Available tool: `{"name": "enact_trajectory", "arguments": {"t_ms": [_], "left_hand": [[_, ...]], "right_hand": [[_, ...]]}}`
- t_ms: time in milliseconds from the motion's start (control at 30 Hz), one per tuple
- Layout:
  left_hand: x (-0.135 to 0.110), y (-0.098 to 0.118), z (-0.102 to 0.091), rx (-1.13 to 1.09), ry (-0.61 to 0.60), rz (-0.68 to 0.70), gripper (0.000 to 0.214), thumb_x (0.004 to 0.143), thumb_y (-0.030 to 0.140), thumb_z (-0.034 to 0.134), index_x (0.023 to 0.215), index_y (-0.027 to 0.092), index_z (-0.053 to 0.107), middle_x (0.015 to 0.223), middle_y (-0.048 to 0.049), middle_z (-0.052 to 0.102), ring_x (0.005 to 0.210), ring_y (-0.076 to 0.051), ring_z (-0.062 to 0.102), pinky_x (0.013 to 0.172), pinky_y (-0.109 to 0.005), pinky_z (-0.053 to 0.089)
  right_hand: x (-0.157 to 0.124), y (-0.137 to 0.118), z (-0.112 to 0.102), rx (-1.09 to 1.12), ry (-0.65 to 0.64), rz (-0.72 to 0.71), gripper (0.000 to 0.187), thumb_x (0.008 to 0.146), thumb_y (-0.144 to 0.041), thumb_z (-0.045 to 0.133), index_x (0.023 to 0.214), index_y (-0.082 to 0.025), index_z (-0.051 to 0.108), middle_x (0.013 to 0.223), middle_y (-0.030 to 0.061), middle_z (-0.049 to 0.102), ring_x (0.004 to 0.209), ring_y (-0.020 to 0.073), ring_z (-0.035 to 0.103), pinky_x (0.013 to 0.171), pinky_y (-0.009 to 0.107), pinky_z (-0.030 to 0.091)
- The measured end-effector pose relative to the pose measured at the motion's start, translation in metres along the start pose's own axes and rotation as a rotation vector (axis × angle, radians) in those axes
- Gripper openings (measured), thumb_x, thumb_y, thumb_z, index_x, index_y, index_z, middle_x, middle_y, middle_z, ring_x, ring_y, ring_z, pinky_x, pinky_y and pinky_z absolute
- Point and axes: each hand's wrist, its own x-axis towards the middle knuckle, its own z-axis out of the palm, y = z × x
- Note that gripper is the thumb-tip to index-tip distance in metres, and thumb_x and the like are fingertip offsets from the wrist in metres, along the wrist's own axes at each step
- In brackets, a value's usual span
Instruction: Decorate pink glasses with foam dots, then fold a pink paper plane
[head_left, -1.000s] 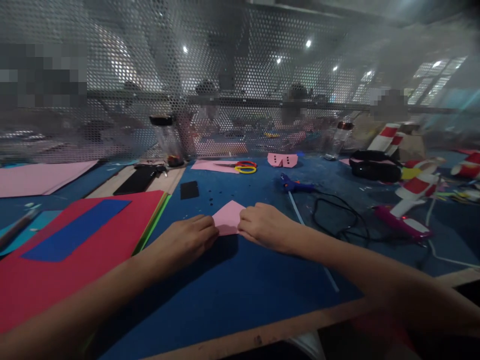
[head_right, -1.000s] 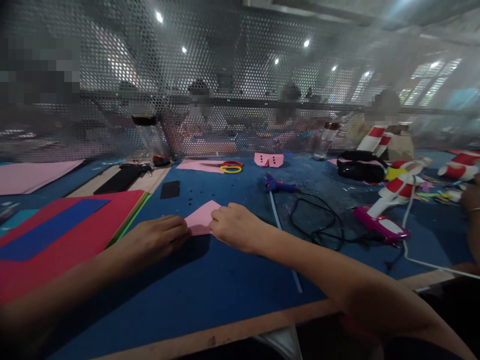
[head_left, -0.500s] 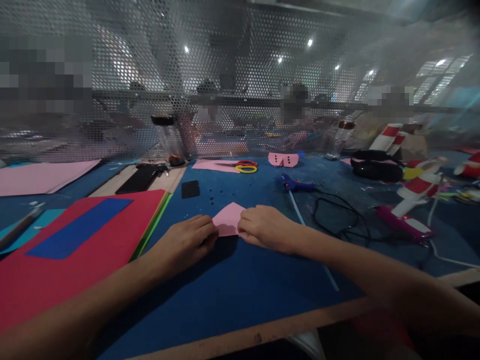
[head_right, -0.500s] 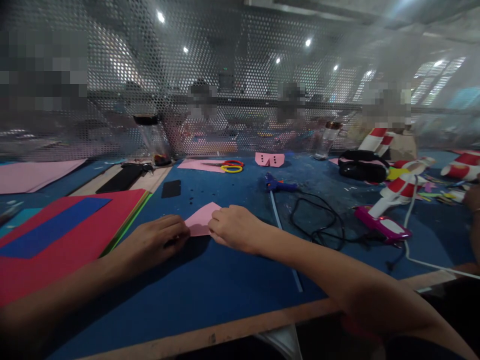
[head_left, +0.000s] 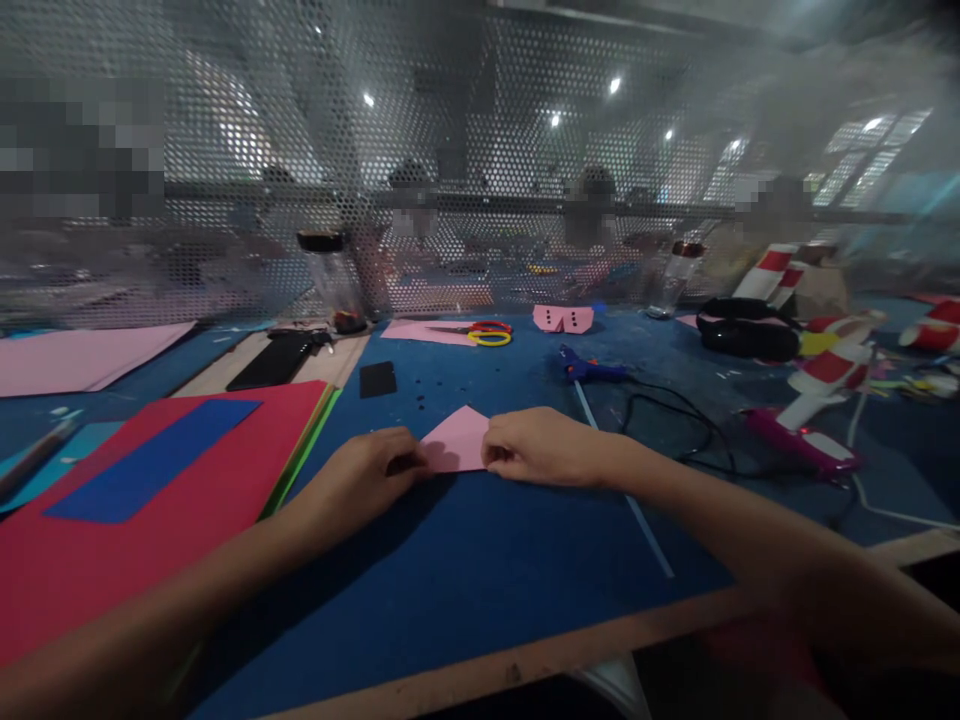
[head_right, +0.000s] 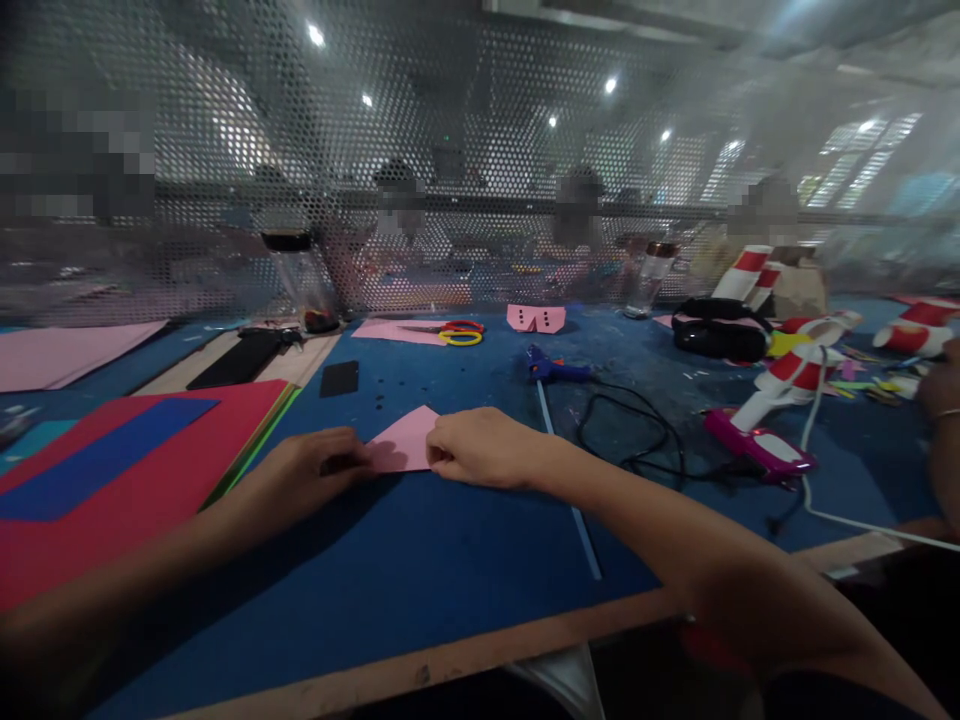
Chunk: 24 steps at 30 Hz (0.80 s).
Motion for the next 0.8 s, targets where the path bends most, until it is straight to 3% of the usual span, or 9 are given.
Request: {"name": "enact_trajectory", "arguments": {"t_ms": [333, 533, 800], "left_hand": [[0.003, -0.006, -0.008, -0.127, -0.036, -0.238, 0.034, 0.086, 0.055, 0.062, 0.086, 0.023, 0.075, 0.087, -0.0041, 0.075, 0.079, -0.024, 0.067, 0.067, -0.031, 0.044], [0.002, -0.009, -0.012, -0.064, -0.050, -0.245, 0.024, 0.085, 0.043, 0.062, 0.086, 0.023, 0.074, 0.087, -0.0045, 0.075, 0.080, -0.024, 0.067, 0.068, -0.031, 0.044], [0.004, -0.014, -0.015, -0.046, -0.100, -0.275, 0.029, 0.084, 0.050, 0.062, 0.087, 0.025, 0.075, 0.085, -0.0005, 0.075, 0.080, -0.022, 0.067, 0.065, -0.028, 0.042]], "right_hand": [[0.000, 0.016, -0.011, 0.099, -0.080, 0.190, 0.010, 0.085, -0.024, 0.062, 0.087, -0.021, 0.071, 0.090, 0.0018, 0.075, 0.077, 0.0163, 0.065, 0.061, 0.026, 0.036], [0.003, 0.020, -0.012, 0.119, -0.113, 0.276, 0.008, 0.084, -0.028, 0.069, 0.087, -0.021, 0.068, 0.087, 0.0013, 0.073, 0.075, 0.0157, 0.063, 0.060, 0.025, 0.035], [0.005, 0.022, -0.017, 0.134, -0.185, 0.284, 0.012, 0.083, -0.032, 0.068, 0.088, -0.020, 0.068, 0.089, 0.0018, 0.073, 0.078, 0.0155, 0.063, 0.060, 0.023, 0.034]]}}
